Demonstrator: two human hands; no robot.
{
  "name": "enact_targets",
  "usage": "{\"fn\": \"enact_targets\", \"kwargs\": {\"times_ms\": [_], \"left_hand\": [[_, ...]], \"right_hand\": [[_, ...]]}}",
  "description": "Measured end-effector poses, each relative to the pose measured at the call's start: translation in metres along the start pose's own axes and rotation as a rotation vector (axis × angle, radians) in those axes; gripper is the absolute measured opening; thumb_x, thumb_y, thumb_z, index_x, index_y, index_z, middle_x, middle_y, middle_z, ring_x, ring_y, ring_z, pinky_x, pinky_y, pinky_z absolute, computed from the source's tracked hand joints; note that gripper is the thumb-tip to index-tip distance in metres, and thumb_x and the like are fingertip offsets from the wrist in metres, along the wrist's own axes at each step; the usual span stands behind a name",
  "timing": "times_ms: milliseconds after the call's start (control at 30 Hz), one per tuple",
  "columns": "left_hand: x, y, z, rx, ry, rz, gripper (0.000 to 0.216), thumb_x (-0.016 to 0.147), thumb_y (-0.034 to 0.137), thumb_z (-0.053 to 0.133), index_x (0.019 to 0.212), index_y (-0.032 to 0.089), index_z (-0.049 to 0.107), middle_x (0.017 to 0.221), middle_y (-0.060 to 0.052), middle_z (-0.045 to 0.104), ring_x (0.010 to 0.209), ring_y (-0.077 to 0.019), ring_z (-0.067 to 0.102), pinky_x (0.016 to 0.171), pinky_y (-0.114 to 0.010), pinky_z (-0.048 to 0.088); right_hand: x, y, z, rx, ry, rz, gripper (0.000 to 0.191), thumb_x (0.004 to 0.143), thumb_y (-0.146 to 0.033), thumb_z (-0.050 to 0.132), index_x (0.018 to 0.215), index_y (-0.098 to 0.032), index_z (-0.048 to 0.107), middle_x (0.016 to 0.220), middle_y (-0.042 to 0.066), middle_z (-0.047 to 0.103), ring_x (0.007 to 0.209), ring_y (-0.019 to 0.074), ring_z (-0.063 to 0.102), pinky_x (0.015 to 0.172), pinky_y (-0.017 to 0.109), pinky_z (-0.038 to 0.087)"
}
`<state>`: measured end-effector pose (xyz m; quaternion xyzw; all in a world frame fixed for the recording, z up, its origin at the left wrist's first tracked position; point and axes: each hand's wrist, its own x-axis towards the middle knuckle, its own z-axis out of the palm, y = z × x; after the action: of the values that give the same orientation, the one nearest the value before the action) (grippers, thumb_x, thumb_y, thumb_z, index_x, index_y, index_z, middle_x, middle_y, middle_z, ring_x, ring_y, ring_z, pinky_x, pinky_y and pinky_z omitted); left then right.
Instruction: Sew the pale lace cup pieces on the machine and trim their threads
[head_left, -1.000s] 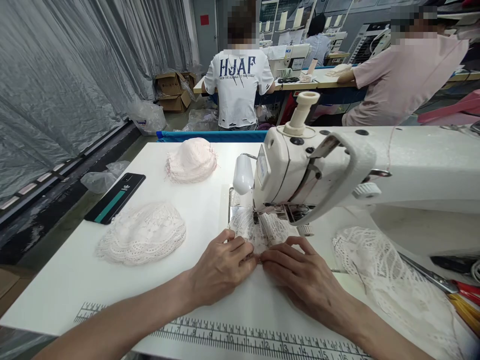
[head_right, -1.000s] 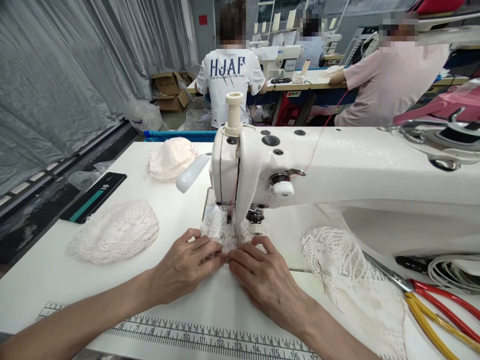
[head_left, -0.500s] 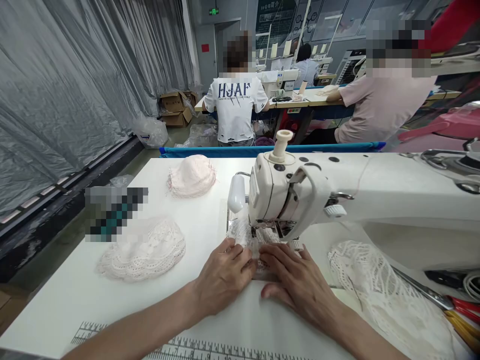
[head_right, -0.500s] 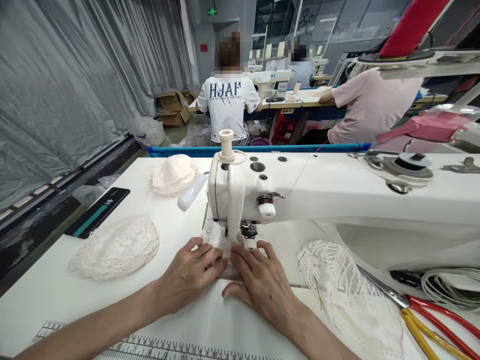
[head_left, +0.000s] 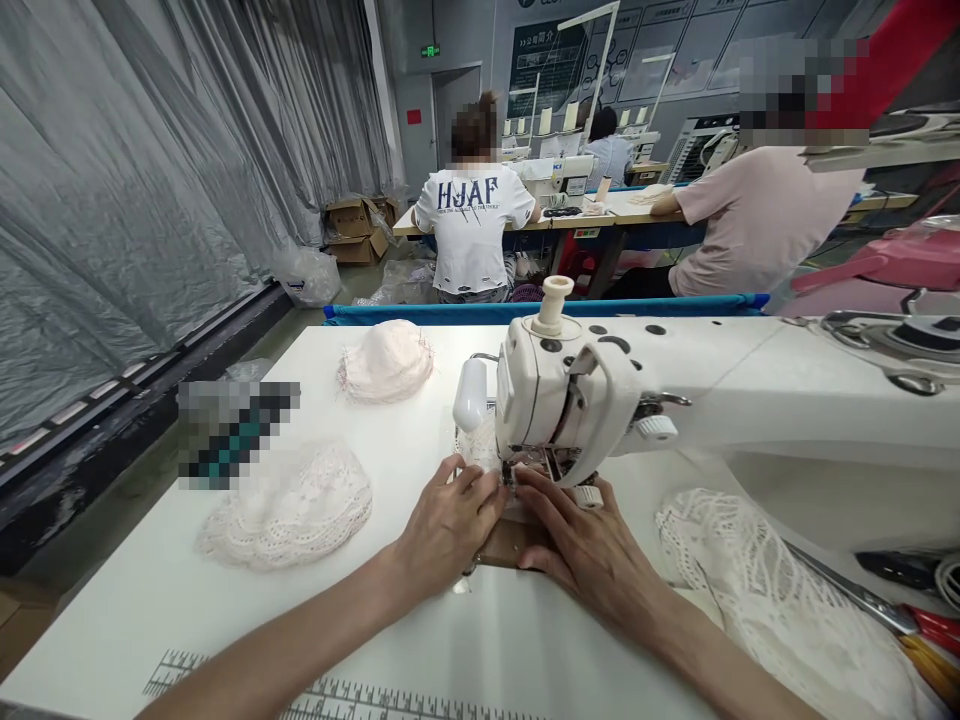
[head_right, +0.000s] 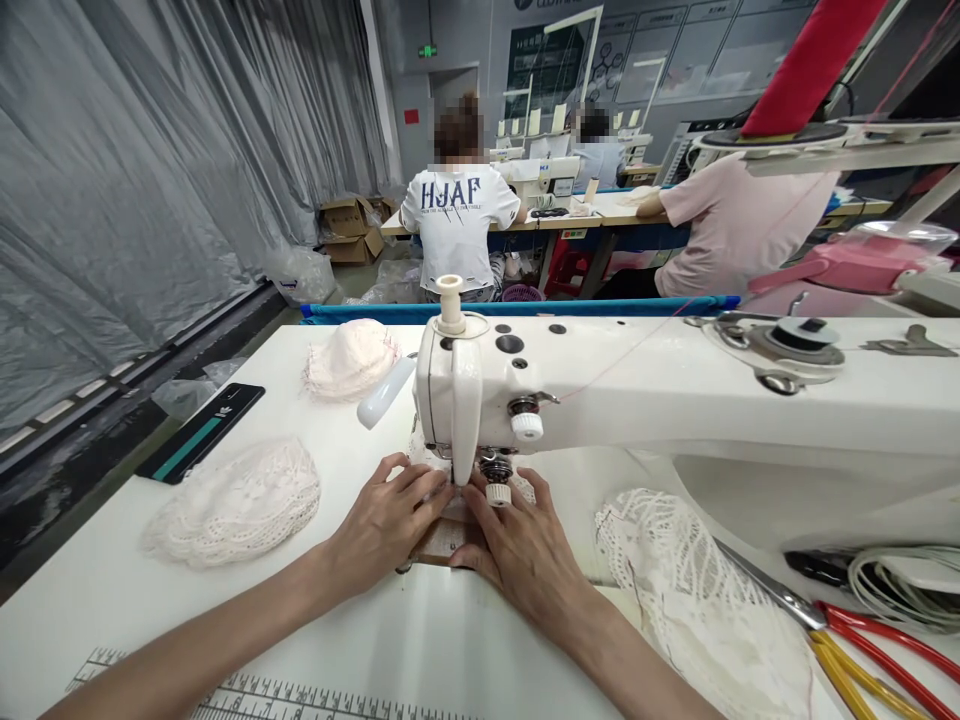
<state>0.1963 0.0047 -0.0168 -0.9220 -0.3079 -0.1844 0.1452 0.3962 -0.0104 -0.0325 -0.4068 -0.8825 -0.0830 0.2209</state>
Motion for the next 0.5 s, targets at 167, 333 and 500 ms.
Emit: {"fn": "enact_targets", "kwargs": {"times_ms": [167,333,500], "left_hand": [[-0.003,0.006,-0.004,0.010,0.017,0.013,0.025,0.086,0.003,0.043,0.107,0.008,0.053,0.099,-0.010,0.062,0.101,-0.0199,0.054,0.091,-0.040,0.036],[-0.004,0.011,-0.007,-0.024,0.011,0.028,0.023,0.087,0.001,0.039,0.100,0.011,0.055,0.088,-0.007,0.063,0.091,-0.0190,0.058,0.083,-0.038,0.042],[-0.003,0.011,-0.007,-0.019,0.017,0.025,0.023,0.085,0.000,0.040,0.097,0.009,0.057,0.081,-0.007,0.062,0.085,-0.0186,0.059,0.081,-0.038,0.042]], "right_hand": [[-0.005,-0.007,-0.009,0.095,0.044,-0.047,0.054,0.092,-0.056,0.028,0.105,-0.013,0.057,0.111,0.013,0.064,0.090,0.0230,0.060,0.091,0.045,0.026],[-0.005,-0.008,-0.015,0.106,0.045,-0.064,0.047,0.092,-0.054,0.031,0.099,-0.016,0.058,0.104,0.010,0.067,0.084,0.0219,0.061,0.087,0.042,0.030],[-0.003,-0.007,-0.015,0.112,0.072,-0.058,0.044,0.094,-0.051,0.030,0.098,-0.017,0.058,0.103,0.009,0.067,0.078,0.0202,0.062,0.087,0.042,0.028]]}}
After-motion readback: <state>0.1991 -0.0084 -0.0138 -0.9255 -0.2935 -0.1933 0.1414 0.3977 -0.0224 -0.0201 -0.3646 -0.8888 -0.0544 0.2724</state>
